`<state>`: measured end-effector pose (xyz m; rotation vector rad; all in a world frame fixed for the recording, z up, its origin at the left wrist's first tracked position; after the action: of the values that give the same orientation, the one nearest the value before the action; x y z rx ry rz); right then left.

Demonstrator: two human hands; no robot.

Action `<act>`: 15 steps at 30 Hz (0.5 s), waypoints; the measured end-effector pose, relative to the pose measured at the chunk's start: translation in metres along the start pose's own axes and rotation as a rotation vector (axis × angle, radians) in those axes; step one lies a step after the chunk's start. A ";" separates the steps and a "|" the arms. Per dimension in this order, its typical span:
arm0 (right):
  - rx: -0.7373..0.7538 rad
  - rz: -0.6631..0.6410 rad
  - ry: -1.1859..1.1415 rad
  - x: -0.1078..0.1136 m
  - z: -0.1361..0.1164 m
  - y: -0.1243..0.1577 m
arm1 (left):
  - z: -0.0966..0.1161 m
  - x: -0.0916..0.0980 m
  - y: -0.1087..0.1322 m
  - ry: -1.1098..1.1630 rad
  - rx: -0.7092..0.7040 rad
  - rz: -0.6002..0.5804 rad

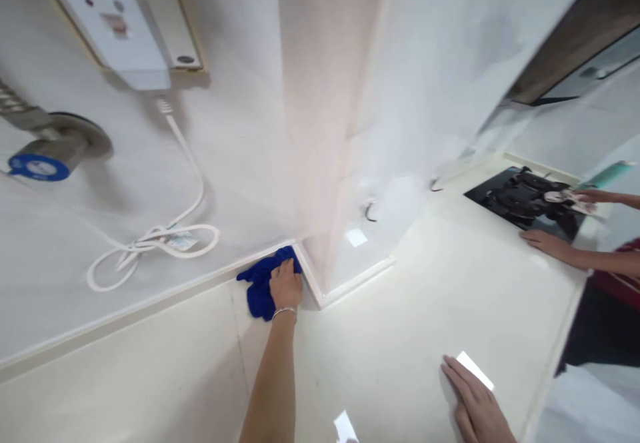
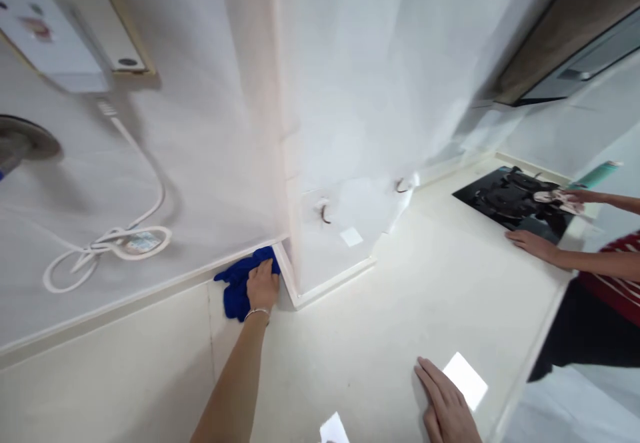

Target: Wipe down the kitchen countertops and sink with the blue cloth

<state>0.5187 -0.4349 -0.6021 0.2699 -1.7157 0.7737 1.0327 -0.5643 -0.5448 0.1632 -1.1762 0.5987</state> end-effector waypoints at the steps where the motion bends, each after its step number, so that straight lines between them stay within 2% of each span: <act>1: -0.009 0.005 -0.007 0.000 -0.003 -0.002 | 0.001 0.005 0.006 0.005 -0.011 0.000; 3: -0.036 0.005 -0.034 -0.001 -0.008 -0.006 | 0.002 0.012 0.026 0.018 -0.048 0.003; 6: -0.078 0.005 -0.082 -0.005 -0.012 -0.010 | 0.002 0.015 0.069 0.044 -0.134 0.022; 7: -0.089 -0.003 -0.099 -0.006 -0.012 -0.012 | 0.001 0.014 0.085 0.054 -0.163 0.068; 11: -0.150 -0.116 -0.177 -0.007 -0.013 -0.020 | 0.002 -0.003 0.150 0.102 -0.251 0.133; 13: -0.204 -0.182 -0.217 -0.005 -0.015 -0.025 | 0.014 -0.015 0.185 0.143 -0.276 0.079; 15: -0.249 -0.226 -0.253 0.000 -0.017 -0.030 | 0.036 -0.027 0.221 0.203 -0.309 0.014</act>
<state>0.5490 -0.4471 -0.5894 0.3949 -1.9575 0.3671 0.8814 -0.4046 -0.5957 -0.1658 -1.0582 0.4277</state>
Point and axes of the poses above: each hand's wrist, its own y-axis away from the middle knuckle, its own x-axis out of the back of the hand, z = x × y, the point moved 2 cm from there along -y, towards the middle knuckle, and after that the axes turned 2 degrees about -y, right-handed, at the moved point
